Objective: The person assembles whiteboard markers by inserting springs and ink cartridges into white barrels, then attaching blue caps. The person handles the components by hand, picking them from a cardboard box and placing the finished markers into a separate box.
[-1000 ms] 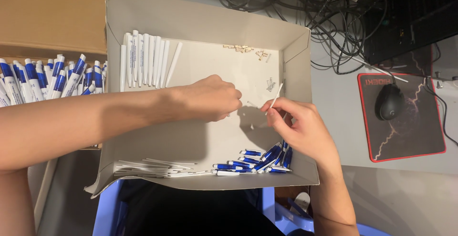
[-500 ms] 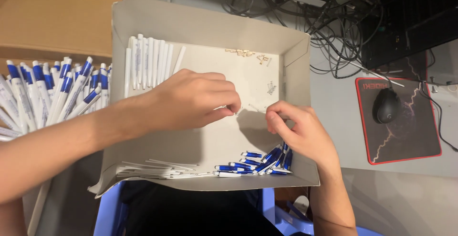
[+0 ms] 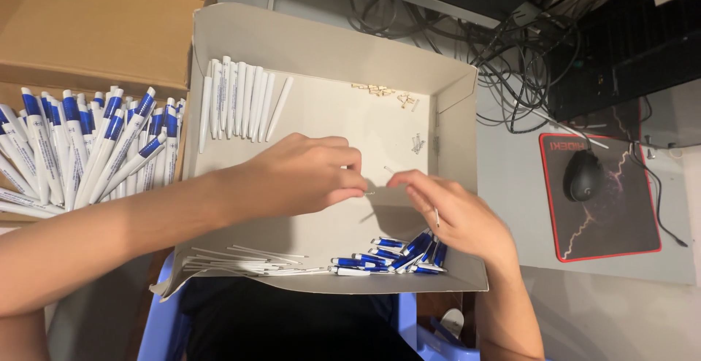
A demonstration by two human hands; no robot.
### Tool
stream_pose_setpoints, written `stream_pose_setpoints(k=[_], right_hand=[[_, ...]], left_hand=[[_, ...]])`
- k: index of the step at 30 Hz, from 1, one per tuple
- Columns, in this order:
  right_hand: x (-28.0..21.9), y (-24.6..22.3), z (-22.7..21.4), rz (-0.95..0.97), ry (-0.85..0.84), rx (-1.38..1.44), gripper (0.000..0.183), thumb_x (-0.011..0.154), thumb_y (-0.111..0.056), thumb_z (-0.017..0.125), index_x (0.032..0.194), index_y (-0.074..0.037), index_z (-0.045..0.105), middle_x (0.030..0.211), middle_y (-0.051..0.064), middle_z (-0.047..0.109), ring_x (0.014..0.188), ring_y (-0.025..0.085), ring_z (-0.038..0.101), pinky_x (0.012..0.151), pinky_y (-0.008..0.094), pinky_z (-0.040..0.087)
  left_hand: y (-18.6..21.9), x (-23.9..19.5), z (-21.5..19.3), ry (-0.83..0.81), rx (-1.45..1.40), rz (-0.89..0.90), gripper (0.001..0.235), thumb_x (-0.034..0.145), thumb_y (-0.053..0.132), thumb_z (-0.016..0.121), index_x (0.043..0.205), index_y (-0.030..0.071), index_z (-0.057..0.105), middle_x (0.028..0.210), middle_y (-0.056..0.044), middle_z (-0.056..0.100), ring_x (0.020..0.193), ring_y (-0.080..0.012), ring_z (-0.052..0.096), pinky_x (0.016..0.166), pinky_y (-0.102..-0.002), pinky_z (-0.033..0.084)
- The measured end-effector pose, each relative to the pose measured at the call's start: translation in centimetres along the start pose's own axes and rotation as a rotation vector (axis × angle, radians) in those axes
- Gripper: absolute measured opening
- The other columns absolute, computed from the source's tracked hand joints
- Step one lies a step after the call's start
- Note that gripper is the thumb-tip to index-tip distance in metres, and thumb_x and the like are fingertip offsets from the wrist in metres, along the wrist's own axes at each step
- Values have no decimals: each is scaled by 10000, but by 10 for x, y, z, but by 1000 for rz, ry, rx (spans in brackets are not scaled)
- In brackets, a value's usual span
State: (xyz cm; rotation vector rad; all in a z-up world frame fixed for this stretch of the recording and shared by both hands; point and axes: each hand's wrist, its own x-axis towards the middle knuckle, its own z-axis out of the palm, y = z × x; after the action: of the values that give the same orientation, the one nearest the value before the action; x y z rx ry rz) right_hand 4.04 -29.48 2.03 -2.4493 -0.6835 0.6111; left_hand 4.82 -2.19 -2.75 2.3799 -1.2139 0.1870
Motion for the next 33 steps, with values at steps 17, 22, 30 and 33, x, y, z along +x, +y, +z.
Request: stream_pose_setpoints(k=[17, 22, 30, 33], right_hand=[[6, 13, 10, -204, -81, -179, 205, 986, -371, 612, 919, -224, 738, 431, 52, 582, 432, 284, 626, 511, 371, 546], [6, 13, 9, -241, -71, -147, 258, 982, -430, 618, 896, -213, 726, 417, 49, 588, 422, 277, 636, 497, 357, 553], [6, 21, 12, -326, -23, -154, 256, 1007, -318, 596, 786, -194, 635, 399, 56, 520, 394, 298, 591, 458, 359, 530], [7, 21, 11, -342, -14, -119, 242, 995, -287, 615, 774, -191, 631, 403, 39, 523, 387, 270, 581, 460, 341, 530]], left_hand=[[7, 3, 28, 187, 130, 309, 219, 991, 305, 691, 841, 163, 620, 774, 56, 472, 679, -120, 487, 480, -235, 409], [8, 5, 30, 199, 122, 308, 222, 991, 304, 694, 837, 164, 618, 769, 59, 469, 666, -115, 478, 469, -231, 396], [11, 5, 33, 188, 75, 373, 193, 994, 289, 687, 870, 151, 632, 769, 41, 498, 677, -130, 525, 482, -246, 427], [13, 5, 28, 179, 67, 376, 179, 997, 273, 690, 881, 147, 636, 775, 35, 507, 682, -133, 535, 484, -247, 435]])
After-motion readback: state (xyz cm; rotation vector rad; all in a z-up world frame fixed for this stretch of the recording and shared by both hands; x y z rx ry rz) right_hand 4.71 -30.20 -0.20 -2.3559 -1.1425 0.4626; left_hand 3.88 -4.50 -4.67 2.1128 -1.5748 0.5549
